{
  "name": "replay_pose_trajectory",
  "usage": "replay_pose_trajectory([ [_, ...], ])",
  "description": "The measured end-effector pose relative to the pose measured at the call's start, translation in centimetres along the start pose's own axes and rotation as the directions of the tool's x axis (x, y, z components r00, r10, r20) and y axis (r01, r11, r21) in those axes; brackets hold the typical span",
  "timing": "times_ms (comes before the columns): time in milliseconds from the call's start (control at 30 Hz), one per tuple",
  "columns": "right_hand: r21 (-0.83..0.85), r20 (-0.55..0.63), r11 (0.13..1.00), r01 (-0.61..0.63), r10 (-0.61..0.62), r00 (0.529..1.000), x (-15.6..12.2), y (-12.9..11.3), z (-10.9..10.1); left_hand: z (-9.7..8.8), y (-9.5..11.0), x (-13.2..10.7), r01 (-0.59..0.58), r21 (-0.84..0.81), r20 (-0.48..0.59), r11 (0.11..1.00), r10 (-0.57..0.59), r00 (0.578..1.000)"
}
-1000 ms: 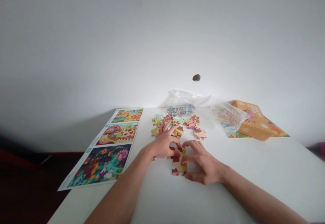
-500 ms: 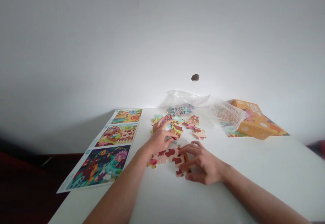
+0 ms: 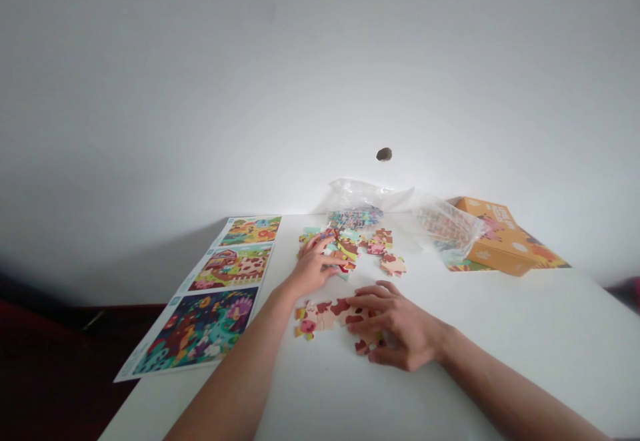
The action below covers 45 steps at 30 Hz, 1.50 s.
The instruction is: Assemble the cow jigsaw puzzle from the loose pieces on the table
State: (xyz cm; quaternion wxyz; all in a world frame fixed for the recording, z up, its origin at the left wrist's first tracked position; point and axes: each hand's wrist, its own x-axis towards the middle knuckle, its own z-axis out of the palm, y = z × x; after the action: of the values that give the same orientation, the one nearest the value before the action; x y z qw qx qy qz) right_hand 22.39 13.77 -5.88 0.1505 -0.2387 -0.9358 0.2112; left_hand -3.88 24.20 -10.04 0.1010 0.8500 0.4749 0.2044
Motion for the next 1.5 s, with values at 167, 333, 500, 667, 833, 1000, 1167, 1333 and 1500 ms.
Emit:
replay_pose_trajectory([
  [167, -0.021, -0.066, 1.000, 0.009, -0.010, 0.998, 0.1, -0.3, 0.3, 0.6, -0.8, 0.7, 0.019, 0.002, -0.057, 1.000, -0.019, 0.998],
  [333, -0.069, -0.078, 0.997, 0.020, -0.025, 0.997, 0.9, -0.5, -0.2, 1.4, -1.2, 1.0, 0.039, 0.054, -0.138, 0.998, -0.031, 0.990],
  [500, -0.115, -0.306, 0.983, -0.143, 0.102, 0.947, 1.9, 3.1, -2.4, 0.8, -0.4, 0.7, 0.026, 0.059, -0.226, 0.998, -0.012, 0.974],
  [667, -0.078, -0.615, 0.844, -0.531, 0.378, 0.691, 0.8, 8.7, -2.3, -1.0, 2.6, -0.4, -0.279, -0.134, -0.094, 0.951, 0.268, 0.959],
  [833, -0.119, -0.585, 0.821, -0.559, 0.397, 0.707, -0.4, 9.2, -1.8, -1.2, 4.9, -1.2, -0.355, -0.294, 0.186, 0.887, 0.417, 0.890],
  [1000, -0.084, -0.540, 0.883, -0.461, 0.349, 0.766, 0.3, 7.5, -1.8, -0.8, 5.4, -1.4, -0.323, -0.267, 0.165, 0.908, 0.373, 0.913],
  [1167, -0.040, -0.428, 0.965, -0.259, 0.217, 0.877, 1.2, 5.4, -1.4, -1.3, 3.7, -0.8, -0.236, -0.041, -0.182, 0.971, 0.225, 0.957],
  [1333, -0.054, -0.251, 0.997, -0.049, 0.034, 0.967, 2.5, 2.8, -0.4, -0.9, 0.1, 0.1, 0.203, 0.047, -0.451, 0.978, -0.160, 0.878],
  [1500, -0.073, -0.075, 0.996, 0.048, -0.053, 0.996, 3.5, 2.3, 0.8, 0.1, -0.7, 0.1, 0.320, 0.077, -0.311, 0.944, -0.282, 0.908],
])
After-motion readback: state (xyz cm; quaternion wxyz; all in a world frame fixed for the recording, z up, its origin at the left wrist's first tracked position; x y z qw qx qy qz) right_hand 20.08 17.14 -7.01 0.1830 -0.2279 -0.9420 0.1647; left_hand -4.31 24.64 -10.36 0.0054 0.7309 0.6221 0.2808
